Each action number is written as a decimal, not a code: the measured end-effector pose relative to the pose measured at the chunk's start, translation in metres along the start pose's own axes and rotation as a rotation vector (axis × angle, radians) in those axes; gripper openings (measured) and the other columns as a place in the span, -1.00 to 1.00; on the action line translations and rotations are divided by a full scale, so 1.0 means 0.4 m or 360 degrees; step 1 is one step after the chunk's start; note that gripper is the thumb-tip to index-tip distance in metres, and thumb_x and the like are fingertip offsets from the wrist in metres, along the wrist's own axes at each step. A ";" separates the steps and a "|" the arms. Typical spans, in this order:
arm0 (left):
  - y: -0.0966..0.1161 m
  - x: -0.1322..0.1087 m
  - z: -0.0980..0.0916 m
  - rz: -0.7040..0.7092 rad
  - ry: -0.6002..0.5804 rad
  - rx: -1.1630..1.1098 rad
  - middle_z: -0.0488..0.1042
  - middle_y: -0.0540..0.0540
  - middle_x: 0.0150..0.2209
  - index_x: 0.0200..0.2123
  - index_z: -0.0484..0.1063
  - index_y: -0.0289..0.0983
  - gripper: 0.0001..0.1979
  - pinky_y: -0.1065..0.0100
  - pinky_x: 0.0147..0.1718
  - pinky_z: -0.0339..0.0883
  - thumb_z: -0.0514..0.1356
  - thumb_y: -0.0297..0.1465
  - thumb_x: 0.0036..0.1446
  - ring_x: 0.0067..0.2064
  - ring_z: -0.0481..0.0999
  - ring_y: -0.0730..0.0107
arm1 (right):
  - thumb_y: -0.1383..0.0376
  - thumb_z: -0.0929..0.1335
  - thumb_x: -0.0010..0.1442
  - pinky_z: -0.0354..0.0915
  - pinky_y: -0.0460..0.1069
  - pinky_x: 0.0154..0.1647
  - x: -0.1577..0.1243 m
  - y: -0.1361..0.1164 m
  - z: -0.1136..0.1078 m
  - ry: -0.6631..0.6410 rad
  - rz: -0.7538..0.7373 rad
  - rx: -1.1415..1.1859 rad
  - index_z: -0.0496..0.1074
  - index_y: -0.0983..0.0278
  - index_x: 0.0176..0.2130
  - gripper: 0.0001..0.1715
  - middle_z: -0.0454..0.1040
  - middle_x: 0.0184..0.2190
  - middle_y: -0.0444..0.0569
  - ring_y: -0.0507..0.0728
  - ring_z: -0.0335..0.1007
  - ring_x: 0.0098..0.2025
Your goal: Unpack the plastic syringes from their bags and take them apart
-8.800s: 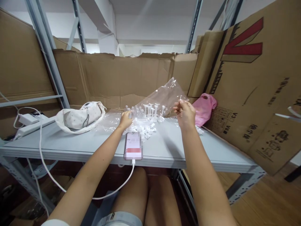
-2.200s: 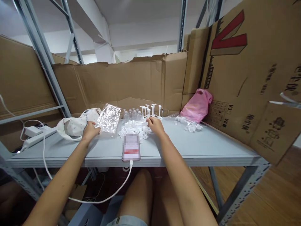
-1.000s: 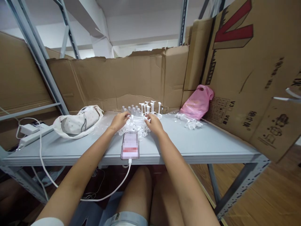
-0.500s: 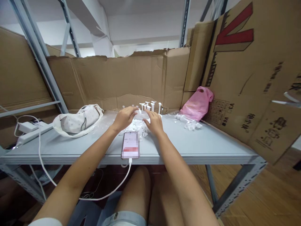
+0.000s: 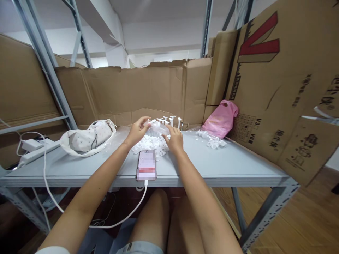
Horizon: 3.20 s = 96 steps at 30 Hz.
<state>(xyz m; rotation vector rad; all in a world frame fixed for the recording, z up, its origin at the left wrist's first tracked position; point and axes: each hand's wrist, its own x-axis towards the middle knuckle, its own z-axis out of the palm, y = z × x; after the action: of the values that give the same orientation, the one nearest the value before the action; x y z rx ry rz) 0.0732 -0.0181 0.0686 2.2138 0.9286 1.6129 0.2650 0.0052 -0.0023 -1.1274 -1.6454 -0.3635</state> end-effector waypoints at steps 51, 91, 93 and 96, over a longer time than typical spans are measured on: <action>-0.041 0.124 0.336 -0.0652 -0.0093 -0.0249 0.46 -0.01 -0.45 0.07 0.30 -0.30 -0.58 0.36 -0.30 0.34 0.17 -0.44 0.11 -0.44 0.46 0.44 | 0.08 0.35 -0.01 0.34 0.07 -0.21 0.021 0.071 -0.055 0.0790 0.1118 0.0741 0.19 0.22 -0.06 -0.45 0.43 -0.13 0.06 0.16 0.40 -0.19; -0.068 -0.036 0.087 0.0095 -0.0251 0.0465 0.41 -0.08 -0.42 -0.46 0.33 -0.22 -0.64 0.25 -0.15 0.23 -0.03 -0.14 0.26 -0.21 0.40 0.22 | 0.09 0.52 -0.08 0.40 -0.16 -0.53 0.016 -0.018 -0.058 -0.0208 0.1283 0.2186 0.35 0.24 -0.39 -0.60 0.43 -0.51 -0.15 -0.03 0.37 -0.53; -0.081 -0.029 0.092 -0.0112 -0.0237 0.0216 0.37 -0.05 -0.52 -0.50 0.34 -0.23 -0.56 0.32 -0.26 0.26 -0.06 -0.08 0.25 -0.33 0.40 0.31 | 0.14 0.54 -0.13 0.41 -0.15 -0.43 0.014 -0.029 -0.066 -0.0234 0.1137 0.2232 0.36 0.23 -0.38 -0.61 0.45 -0.47 -0.18 -0.03 0.40 -0.47; -0.097 -0.020 0.100 -0.0511 -0.0369 -0.0179 0.23 0.01 -0.68 -0.59 0.30 -0.26 -0.44 0.39 -0.46 0.20 -0.08 0.03 0.22 -0.55 0.28 0.46 | 0.24 0.54 -0.17 0.41 -0.13 -0.30 0.013 -0.036 -0.074 -0.0273 0.0987 0.2283 0.37 0.19 -0.33 -0.61 0.47 -0.40 -0.23 -0.04 0.42 -0.37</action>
<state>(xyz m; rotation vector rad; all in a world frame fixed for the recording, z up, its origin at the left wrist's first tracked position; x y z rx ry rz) 0.0950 0.0133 0.0271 2.0004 1.0347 1.2071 0.2706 -0.0207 0.0181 -0.4423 -1.1149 1.1759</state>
